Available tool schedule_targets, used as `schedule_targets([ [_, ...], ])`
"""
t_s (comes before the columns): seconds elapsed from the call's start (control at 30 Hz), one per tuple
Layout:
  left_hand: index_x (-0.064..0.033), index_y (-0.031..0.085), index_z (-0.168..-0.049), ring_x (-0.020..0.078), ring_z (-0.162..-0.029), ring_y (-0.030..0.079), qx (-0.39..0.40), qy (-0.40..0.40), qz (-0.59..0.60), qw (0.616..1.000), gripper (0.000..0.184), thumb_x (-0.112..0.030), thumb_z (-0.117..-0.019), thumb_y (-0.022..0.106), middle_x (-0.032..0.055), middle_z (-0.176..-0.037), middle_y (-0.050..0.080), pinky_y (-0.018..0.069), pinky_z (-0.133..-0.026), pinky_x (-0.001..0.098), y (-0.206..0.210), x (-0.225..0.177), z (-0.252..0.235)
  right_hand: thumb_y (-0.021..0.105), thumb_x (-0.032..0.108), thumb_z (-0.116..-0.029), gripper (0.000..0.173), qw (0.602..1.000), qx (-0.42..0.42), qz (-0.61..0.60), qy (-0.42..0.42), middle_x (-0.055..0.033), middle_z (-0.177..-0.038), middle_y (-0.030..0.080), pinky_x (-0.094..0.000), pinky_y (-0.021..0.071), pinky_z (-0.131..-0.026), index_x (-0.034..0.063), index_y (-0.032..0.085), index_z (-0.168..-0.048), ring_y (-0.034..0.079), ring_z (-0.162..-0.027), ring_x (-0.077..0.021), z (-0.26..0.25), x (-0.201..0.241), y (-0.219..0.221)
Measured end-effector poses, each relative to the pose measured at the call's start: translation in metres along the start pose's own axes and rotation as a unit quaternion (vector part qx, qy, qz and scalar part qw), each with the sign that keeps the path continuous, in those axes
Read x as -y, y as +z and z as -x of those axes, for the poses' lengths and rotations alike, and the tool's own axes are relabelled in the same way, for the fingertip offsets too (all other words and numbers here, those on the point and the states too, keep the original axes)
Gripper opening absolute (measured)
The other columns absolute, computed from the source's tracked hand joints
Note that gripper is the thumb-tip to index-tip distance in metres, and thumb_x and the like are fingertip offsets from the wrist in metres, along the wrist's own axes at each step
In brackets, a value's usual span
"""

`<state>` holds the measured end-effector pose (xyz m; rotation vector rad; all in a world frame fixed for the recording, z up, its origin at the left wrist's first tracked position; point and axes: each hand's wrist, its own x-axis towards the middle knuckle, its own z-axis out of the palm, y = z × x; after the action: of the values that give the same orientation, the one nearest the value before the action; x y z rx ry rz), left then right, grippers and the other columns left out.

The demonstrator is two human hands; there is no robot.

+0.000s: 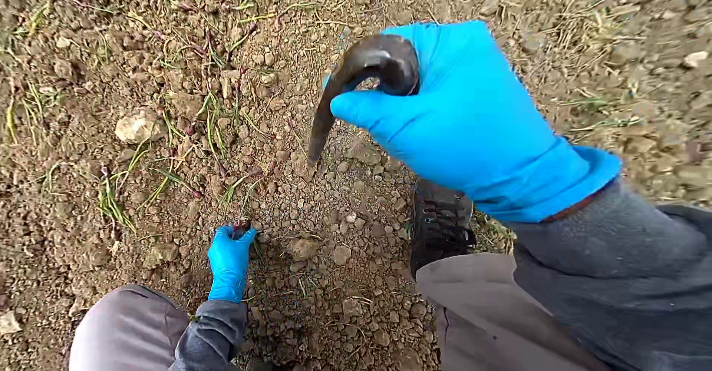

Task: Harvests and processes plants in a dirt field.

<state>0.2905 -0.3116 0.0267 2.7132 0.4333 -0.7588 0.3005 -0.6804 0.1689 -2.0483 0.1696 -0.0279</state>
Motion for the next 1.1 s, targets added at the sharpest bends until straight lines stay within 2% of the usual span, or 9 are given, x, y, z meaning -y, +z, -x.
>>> schedule_targets([
  [0.13,-0.0005,0.067,-0.115,0.0292,-0.090,0.066,0.078,-0.002,0.102,0.992,0.039,-0.019,-0.0863,0.085,0.0178,-0.102,0.070,0.0547,-0.082,0.0511,0.007,0.012,-0.016,0.063,0.037,-0.1016,0.029,0.924,0.258,0.183,0.213,-0.0112,-0.104,0.071,-0.0585,0.0546,-0.083,0.0138,0.069,-0.118,0.069,-0.101,-0.0313,0.062,-0.054,0.078],
  [0.27,-0.0019,0.066,-0.103,0.0110,-0.053,0.044,0.116,-0.011,0.243,0.963,0.020,-0.010,-0.0906,0.079,0.0047,-0.073,0.058,0.0397,-0.050,0.0285,0.023,0.020,-0.008,0.068,0.041,-0.0986,0.025,0.966,0.152,0.105,0.179,-0.0003,-0.095,0.071,-0.0466,0.0556,-0.075,0.0224,0.072,-0.116,0.069,-0.088,-0.0173,0.057,-0.006,0.022],
  [0.43,-0.0055,0.066,-0.112,0.0176,-0.084,0.072,0.087,0.046,0.208,0.973,0.019,-0.011,-0.0955,0.074,0.0063,-0.092,0.077,0.0578,-0.078,0.0414,0.001,-0.027,0.039,0.079,0.038,-0.0904,0.021,0.999,0.005,-0.007,0.048,0.0095,-0.083,0.070,-0.0273,0.0631,-0.059,0.0228,0.074,-0.104,0.068,-0.071,-0.0011,0.017,-0.022,-0.008],
  [0.53,-0.0142,0.070,-0.116,0.0166,-0.083,0.073,0.093,0.168,0.101,0.976,0.019,-0.016,-0.0972,0.072,0.0012,-0.093,0.077,0.0586,-0.077,0.0457,-0.010,-0.079,0.062,0.067,0.034,-0.0998,0.023,0.956,0.162,0.110,0.216,-0.0084,-0.097,0.070,-0.0528,0.0548,-0.080,0.0135,0.071,-0.109,0.068,-0.093,-0.0256,0.066,-0.054,0.053],
  [0.63,-0.0186,0.077,-0.115,0.0290,-0.098,0.073,0.098,0.272,-0.039,0.957,0.020,-0.025,-0.0984,0.069,0.0067,-0.107,0.077,0.0566,-0.084,0.0618,0.017,-0.136,0.066,0.065,0.038,-0.1011,0.031,0.940,0.202,0.098,0.258,-0.0098,-0.107,0.071,-0.0543,0.0543,-0.089,0.0139,0.071,-0.119,0.068,-0.103,-0.0267,0.087,-0.079,0.065],
  [0.83,-0.0234,0.074,-0.125,0.0296,-0.116,0.067,0.146,0.352,-0.212,0.900,0.027,-0.029,-0.1031,0.060,0.0086,-0.129,0.068,0.0578,-0.091,0.0568,0.102,-0.159,0.070,0.073,0.025,-0.0957,0.008,0.981,-0.142,-0.030,0.126,0.0117,-0.069,0.062,-0.0171,0.0454,-0.043,0.0220,0.072,-0.104,0.053,-0.049,0.0019,0.099,0.026,-0.071],
  [0.93,-0.0194,0.064,-0.140,0.0324,-0.120,0.064,0.118,0.359,-0.122,0.918,0.038,-0.022,-0.1023,0.060,0.0137,-0.132,0.064,0.0537,-0.099,0.0567,0.070,-0.149,0.061,0.072,0.031,-0.0954,0.009,0.971,-0.138,0.083,0.175,0.0070,-0.078,0.066,-0.0298,0.0514,-0.058,0.0222,0.071,-0.099,0.062,-0.065,-0.0067,0.091,-0.018,-0.058],
  [1.0,-0.0167,0.067,-0.131,0.0277,-0.112,0.071,0.102,0.332,-0.061,0.936,0.028,-0.017,-0.1043,0.058,0.0092,-0.120,0.073,0.0566,-0.096,0.0563,0.045,-0.160,0.054,0.068,0.036,-0.0993,0.024,0.952,0.008,0.151,0.267,-0.0099,-0.094,0.070,-0.0554,0.0544,-0.078,0.0128,0.071,-0.106,0.069,-0.090,-0.0282,0.085,-0.083,-0.011],
  [1.1,-0.0163,0.072,-0.116,0.0243,-0.100,0.074,0.091,0.352,-0.040,0.931,0.017,-0.016,-0.1002,0.066,0.0040,-0.108,0.076,0.0589,-0.088,0.0553,0.033,-0.196,0.066,0.064,0.040,-0.1017,0.034,0.928,0.126,0.153,0.316,-0.0157,-0.105,0.070,-0.0614,0.0526,-0.087,0.0098,0.068,-0.117,0.067,-0.104,-0.0350,0.085,-0.131,0.023],
])
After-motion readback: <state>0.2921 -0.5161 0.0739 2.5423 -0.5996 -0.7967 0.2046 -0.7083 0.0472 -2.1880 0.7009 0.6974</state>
